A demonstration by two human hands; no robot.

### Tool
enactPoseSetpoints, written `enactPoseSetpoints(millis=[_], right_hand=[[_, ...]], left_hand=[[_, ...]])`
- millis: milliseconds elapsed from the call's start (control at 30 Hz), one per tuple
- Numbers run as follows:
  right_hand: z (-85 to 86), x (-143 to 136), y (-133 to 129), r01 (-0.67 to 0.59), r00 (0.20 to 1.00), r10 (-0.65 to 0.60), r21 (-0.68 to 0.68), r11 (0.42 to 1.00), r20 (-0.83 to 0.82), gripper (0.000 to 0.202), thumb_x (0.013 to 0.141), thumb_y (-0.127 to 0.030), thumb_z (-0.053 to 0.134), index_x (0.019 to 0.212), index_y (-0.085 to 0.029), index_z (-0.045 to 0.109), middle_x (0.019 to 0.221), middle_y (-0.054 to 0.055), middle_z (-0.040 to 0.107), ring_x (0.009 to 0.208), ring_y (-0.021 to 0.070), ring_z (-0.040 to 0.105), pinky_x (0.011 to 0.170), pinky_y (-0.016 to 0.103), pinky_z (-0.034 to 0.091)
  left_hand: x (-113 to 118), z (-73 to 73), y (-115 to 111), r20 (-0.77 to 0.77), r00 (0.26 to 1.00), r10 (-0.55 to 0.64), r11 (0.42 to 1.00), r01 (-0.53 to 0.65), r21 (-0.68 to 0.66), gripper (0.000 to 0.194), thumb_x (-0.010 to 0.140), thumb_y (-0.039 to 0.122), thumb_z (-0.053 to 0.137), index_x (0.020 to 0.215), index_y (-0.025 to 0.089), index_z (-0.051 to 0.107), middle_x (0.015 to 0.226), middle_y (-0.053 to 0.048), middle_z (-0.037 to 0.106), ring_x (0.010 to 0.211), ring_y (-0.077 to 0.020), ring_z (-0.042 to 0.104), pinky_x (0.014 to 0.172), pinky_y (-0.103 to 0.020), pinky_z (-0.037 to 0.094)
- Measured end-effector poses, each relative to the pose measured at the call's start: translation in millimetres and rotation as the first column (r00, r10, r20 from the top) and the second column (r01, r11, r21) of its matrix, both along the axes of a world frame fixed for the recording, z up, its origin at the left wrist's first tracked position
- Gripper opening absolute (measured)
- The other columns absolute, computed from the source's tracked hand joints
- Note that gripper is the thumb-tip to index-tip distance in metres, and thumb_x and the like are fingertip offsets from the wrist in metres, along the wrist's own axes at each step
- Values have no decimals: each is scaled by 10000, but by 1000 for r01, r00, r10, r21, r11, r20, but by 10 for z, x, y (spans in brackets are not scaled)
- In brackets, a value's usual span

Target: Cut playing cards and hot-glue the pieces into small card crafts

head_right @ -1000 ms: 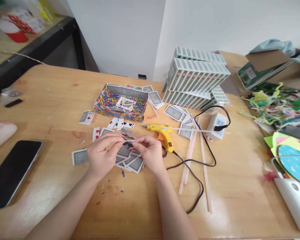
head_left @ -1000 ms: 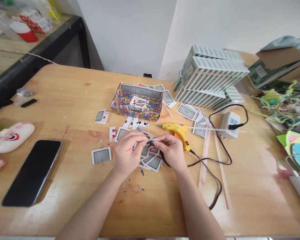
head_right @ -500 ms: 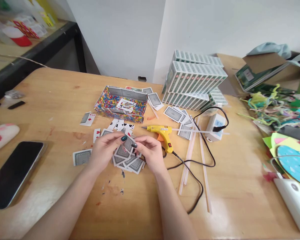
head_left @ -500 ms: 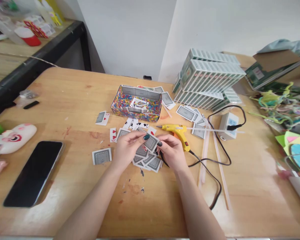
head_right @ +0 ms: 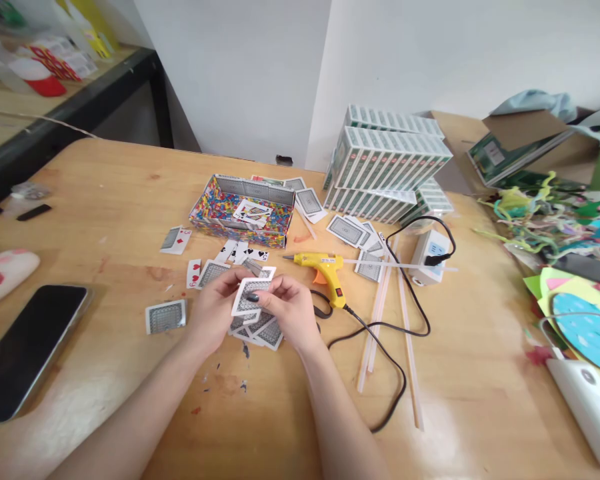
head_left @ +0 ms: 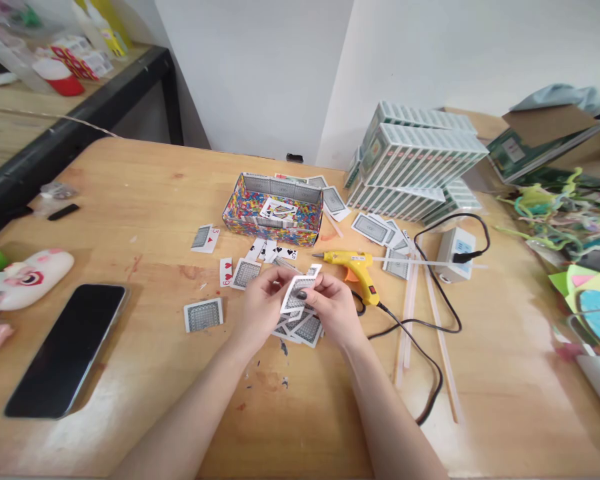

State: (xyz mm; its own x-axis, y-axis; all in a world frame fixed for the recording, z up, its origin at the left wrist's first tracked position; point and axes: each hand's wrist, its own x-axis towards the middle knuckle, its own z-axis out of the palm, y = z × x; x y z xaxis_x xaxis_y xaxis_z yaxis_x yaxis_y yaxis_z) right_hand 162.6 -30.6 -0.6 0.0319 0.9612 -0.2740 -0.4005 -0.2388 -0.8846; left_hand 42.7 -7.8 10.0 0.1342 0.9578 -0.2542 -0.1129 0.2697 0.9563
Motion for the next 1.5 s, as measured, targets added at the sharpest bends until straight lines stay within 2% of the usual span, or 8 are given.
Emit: enactPoseSetpoints(millis=[133,233,367,600,700,833,1100,1500], right_hand=[[29,37,-6,14,999,-12,-46,999,38,306,496,-333,803,561,-186,542,569,-11,632,484,112,545,472,227,447],[38,77,0,28,998,-26,-36,999,56,290,484,-286,814,558,-180,554,551,-20,625,484,101,536,456,205,423],[27,115,7,12,998,-11,-17,1000,58,257,509,-299,803,607,-180,597,595,-13,642,534,115,564,505,224,454],[4,141,3,40,999,-39,-28,999,13,210,640,-353,720,750,-185,662,657,2,659,562,129,581,523,239,460],[14,141,-2,35,998,-34,-14,999,52,179,647,-341,715,733,-190,675,662,5,669,567,135,582,534,248,456],[33,123,-16,11,990,-13,18,1000,139,129,668,-308,699,714,-189,676,637,2,654,568,134,566,530,245,439],[54,102,-32,-45,956,36,24,999,291,125,689,-305,664,692,-180,663,610,-2,631,511,116,519,475,233,391],[65,102,-28,-81,949,71,21,997,307,107,695,-272,648,664,-171,633,598,-9,599,524,112,503,487,224,388]], left_hand=[[-64,-31,13,98,994,-43,997,50,-63,373,750,507,536,681,159,650,588,-6,601,548,-132,536,493,-231,391],[-103,-7,36,78,992,-100,993,104,-53,276,666,432,659,663,157,663,594,-2,609,564,-129,538,521,-231,389],[-115,7,67,47,997,-55,997,58,-55,204,571,333,732,599,151,643,603,10,601,569,-114,529,548,-226,396],[-130,-29,68,-21,998,-58,998,57,-1,182,622,326,691,656,157,633,647,-3,607,608,-128,545,563,-232,421],[-133,-24,64,-19,998,-65,997,66,42,169,647,313,679,728,166,660,733,-19,647,694,-149,583,619,-241,440],[-127,-32,66,27,997,-70,997,70,-25,177,675,315,654,752,156,651,719,-15,649,646,-138,580,585,-233,431],[-79,-47,69,-70,997,45,998,-48,-40,206,619,346,703,650,153,635,625,16,615,573,-103,535,530,-206,394],[-82,-100,61,-17,998,54,995,-56,-87,180,654,312,675,615,152,603,574,31,565,527,-83,490,520,-197,364]])
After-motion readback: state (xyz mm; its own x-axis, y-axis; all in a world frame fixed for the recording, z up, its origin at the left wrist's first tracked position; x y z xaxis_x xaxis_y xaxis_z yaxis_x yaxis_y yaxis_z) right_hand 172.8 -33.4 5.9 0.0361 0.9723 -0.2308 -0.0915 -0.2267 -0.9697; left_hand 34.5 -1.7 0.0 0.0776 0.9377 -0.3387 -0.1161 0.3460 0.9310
